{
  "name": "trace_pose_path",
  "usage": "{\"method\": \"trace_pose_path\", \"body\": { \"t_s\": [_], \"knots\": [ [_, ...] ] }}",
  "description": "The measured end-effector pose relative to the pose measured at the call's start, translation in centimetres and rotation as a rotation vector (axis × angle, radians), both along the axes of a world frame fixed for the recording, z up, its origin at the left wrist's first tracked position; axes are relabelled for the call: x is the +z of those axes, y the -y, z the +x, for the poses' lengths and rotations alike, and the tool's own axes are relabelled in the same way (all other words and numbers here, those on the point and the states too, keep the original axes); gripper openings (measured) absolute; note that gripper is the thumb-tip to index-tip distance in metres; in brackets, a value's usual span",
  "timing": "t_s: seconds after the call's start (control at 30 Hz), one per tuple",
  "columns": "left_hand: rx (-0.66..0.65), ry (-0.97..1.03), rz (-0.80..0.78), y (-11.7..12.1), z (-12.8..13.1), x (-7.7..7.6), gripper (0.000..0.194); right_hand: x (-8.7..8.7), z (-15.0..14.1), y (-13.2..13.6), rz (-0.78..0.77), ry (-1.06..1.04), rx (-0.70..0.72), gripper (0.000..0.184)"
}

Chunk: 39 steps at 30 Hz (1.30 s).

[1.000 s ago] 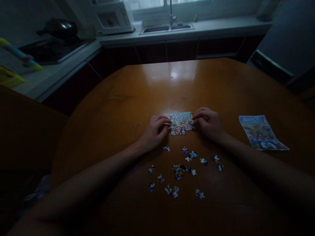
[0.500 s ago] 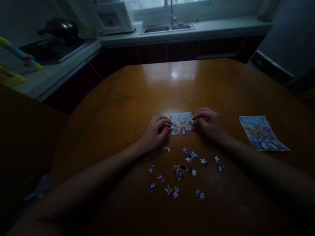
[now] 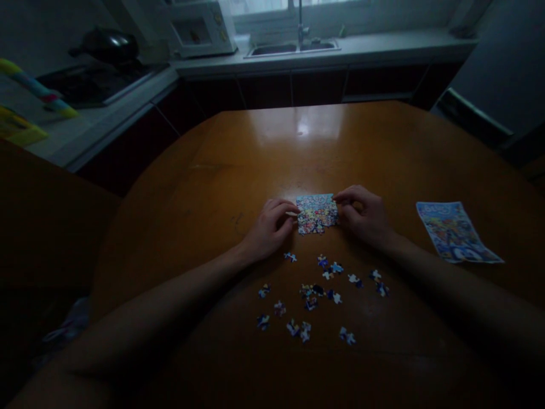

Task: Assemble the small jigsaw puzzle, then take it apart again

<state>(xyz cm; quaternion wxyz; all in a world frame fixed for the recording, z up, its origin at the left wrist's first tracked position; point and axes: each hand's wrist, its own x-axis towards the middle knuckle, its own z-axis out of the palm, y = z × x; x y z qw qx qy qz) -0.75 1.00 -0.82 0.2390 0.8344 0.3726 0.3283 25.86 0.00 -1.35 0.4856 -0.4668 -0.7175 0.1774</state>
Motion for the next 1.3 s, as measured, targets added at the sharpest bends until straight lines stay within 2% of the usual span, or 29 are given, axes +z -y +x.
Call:
{"method": "trace_pose_path", "body": {
  "t_s": [0.1, 0.23, 0.33, 0.4, 0.53, 0.67, 1.0, 1.17, 1.23, 1.3],
  "knots": [
    [0.007, 0.019, -0.006, 0.0, 0.2, 0.0, 0.021, 2.0, -1.1, 1.6, 0.073, 0.085, 0.162, 0.023],
    [-0.005, 0.054, 0.007, -0.1, 0.3, -0.3, 0.024, 4.1, -4.6, 4.8, 0.055, 0.257, 0.438, 0.018],
    [-0.003, 0.078, 0.025, -0.4, 0.3, -0.6, 0.032, 3.9, -7.9, 6.5, 0.023, 0.458, 0.622, 0.015],
    [0.016, 0.103, 0.007, -0.5, 0.3, -0.8, 0.032, 3.4, -9.8, 7.0, -0.003, 0.599, 0.689, 0.012],
    [0.043, 0.175, -0.078, -0.7, 0.4, -0.8, 0.03, 2.5, -12.2, 6.8, 0.045, 0.778, 0.735, 0.007],
    [0.041, 0.181, -0.1, -0.9, 0.5, -0.6, 0.026, 2.4, -12.9, 6.5, 0.054, 0.803, 0.744, 0.008],
    [0.047, 0.212, -0.112, -1.0, 0.4, -0.8, 0.025, 4.1, -13.0, 6.9, -0.083, 0.863, 0.79, 0.015],
    [0.062, 0.193, -0.135, -1.0, 0.3, -0.8, 0.024, 4.2, -11.7, 7.0, -0.178, 0.732, 0.782, 0.014],
    [0.049, 0.194, -0.138, -0.9, 0.3, -0.8, 0.025, 4.4, -10.3, 6.8, -0.177, 0.61, 0.768, 0.016],
    [0.024, 0.185, -0.108, -0.8, 0.3, -0.8, 0.025, 4.7, -8.7, 6.4, -0.11, 0.418, 0.774, 0.021]
  ]
}}
